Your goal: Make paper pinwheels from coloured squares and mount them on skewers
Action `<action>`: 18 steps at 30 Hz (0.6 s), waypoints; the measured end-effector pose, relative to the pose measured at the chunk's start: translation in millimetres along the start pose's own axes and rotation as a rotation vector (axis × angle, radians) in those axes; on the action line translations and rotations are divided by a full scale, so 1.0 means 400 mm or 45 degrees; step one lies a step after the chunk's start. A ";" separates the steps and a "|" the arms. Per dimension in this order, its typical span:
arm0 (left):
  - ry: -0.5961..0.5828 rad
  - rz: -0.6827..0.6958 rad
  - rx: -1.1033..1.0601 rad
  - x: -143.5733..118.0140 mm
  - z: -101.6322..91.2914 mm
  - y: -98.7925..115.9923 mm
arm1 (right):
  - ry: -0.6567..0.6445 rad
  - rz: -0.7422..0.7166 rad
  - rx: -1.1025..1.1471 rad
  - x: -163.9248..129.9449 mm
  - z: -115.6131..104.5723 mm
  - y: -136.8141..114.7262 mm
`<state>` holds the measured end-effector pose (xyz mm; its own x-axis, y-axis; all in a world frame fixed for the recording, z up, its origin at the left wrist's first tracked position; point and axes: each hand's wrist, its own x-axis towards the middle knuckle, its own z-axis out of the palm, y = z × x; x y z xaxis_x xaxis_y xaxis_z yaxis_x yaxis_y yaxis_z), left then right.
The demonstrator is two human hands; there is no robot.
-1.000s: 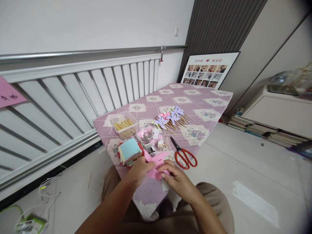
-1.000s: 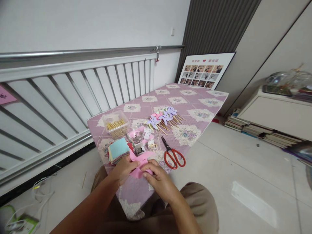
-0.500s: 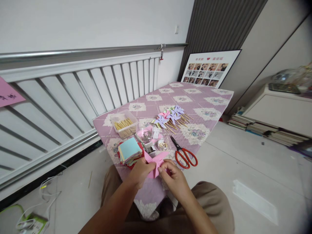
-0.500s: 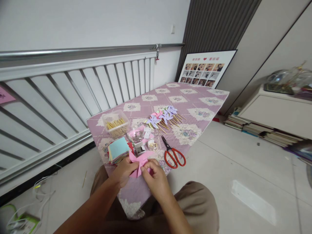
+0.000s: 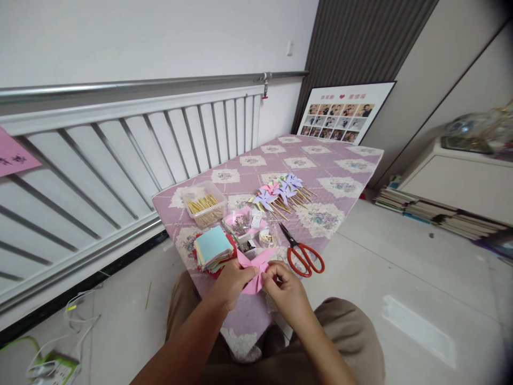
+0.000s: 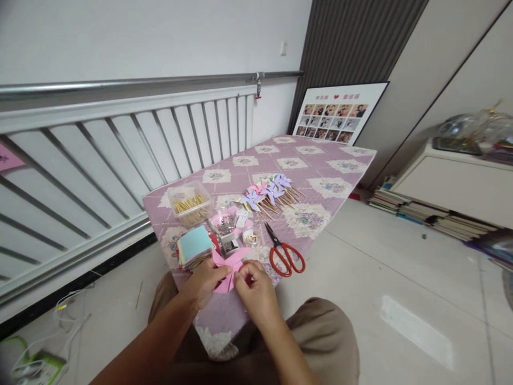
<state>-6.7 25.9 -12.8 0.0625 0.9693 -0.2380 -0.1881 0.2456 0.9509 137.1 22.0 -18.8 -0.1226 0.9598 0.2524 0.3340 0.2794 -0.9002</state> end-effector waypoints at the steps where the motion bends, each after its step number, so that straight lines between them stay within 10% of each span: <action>1: 0.002 -0.001 -0.002 0.000 0.000 0.000 | -0.002 0.003 -0.007 0.000 -0.001 0.001; 18: 0.046 0.001 0.278 0.010 -0.017 -0.021 | -0.021 0.019 -0.055 0.009 -0.003 0.008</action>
<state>-11.4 27.7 -23.2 0.0264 0.9703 -0.2406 0.0292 0.2399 0.9704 138.8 26.4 -20.3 -0.1326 0.9634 0.2330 0.3762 0.2664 -0.8874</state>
